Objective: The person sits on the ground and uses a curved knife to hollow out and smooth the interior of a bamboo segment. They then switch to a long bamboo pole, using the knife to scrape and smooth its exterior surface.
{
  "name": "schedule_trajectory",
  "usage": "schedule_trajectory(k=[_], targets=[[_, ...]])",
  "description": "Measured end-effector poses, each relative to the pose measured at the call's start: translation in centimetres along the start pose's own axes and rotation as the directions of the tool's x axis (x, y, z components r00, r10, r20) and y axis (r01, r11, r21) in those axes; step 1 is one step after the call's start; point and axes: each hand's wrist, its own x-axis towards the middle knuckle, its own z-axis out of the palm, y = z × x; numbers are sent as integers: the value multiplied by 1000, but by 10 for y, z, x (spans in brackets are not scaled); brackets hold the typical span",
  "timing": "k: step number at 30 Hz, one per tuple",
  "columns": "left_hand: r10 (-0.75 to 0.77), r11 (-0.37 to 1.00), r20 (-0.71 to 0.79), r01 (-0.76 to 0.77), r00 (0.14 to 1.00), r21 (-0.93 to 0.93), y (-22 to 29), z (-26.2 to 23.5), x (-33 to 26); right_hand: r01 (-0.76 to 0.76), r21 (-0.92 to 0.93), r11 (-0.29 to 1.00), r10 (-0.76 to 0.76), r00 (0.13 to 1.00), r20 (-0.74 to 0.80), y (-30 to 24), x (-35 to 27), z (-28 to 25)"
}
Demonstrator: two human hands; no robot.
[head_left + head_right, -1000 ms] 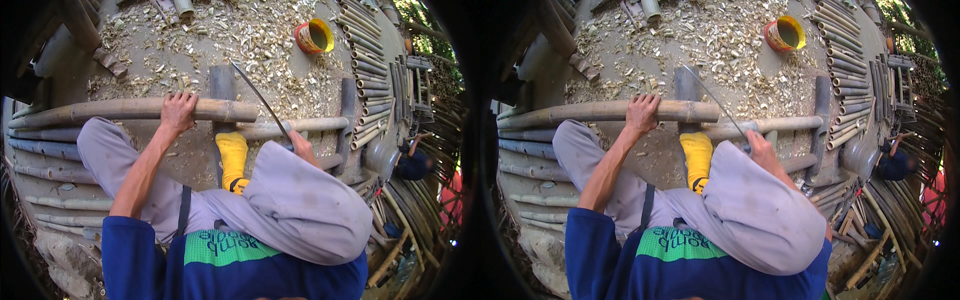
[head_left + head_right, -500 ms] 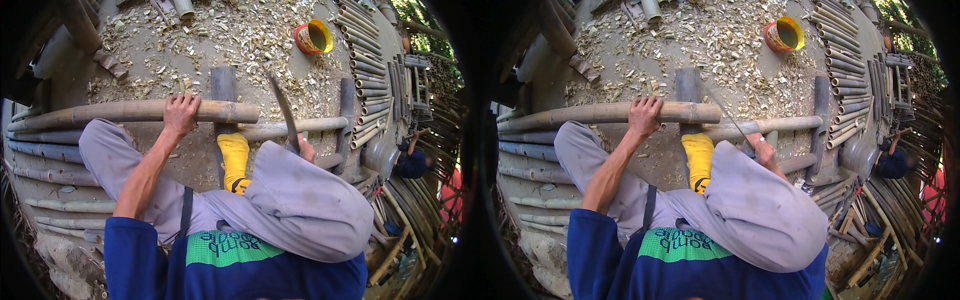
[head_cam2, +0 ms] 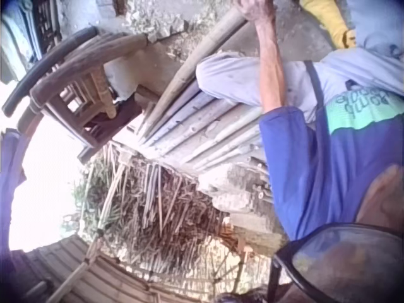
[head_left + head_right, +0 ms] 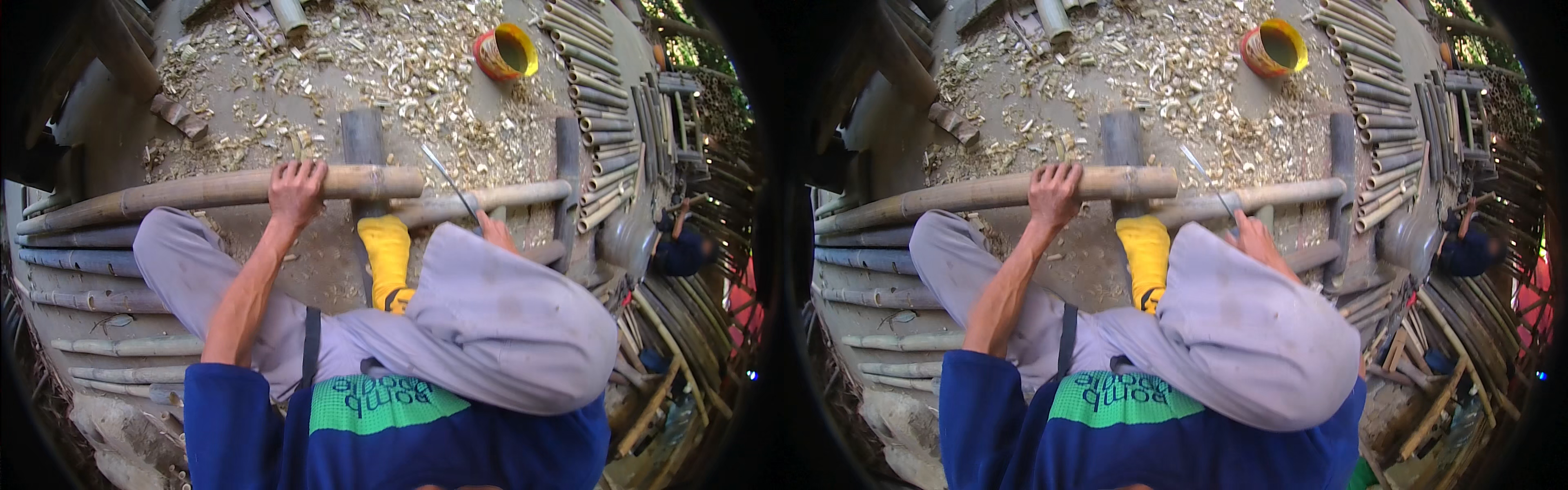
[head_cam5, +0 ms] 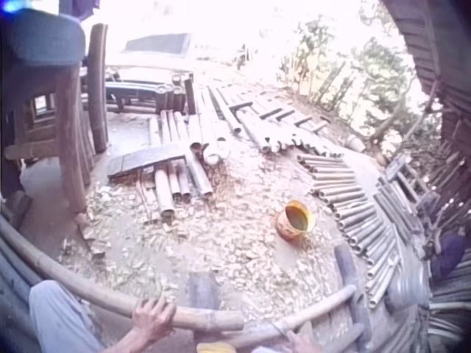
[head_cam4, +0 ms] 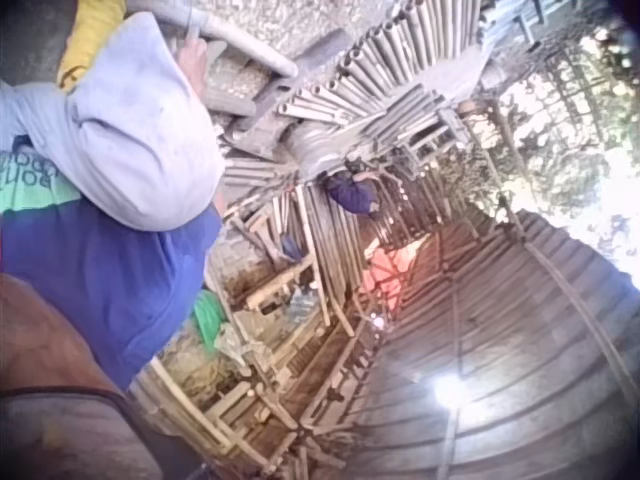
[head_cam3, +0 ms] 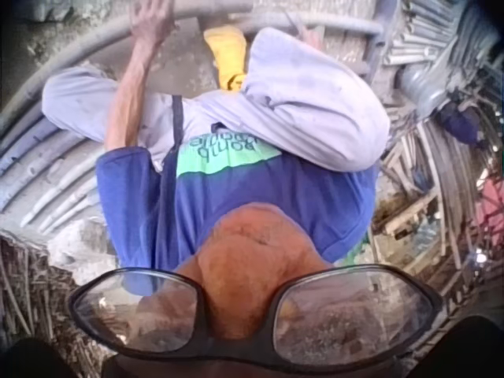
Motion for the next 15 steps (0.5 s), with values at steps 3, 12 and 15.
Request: schedule_trajectory(k=[3,12,15], targets=[[31,999,-52,-29,998,31,3,7,-3,203,81,976,-181,959,-216,3,-14,4],[26,999,-75,-23,997,32,8,-3,-4,-32,52,998,28,998,63,-2,4,0],[30,997,-142,-18,989,79,6,-2,6,367,144,919,-279,864,-419,-16,10,-4]])
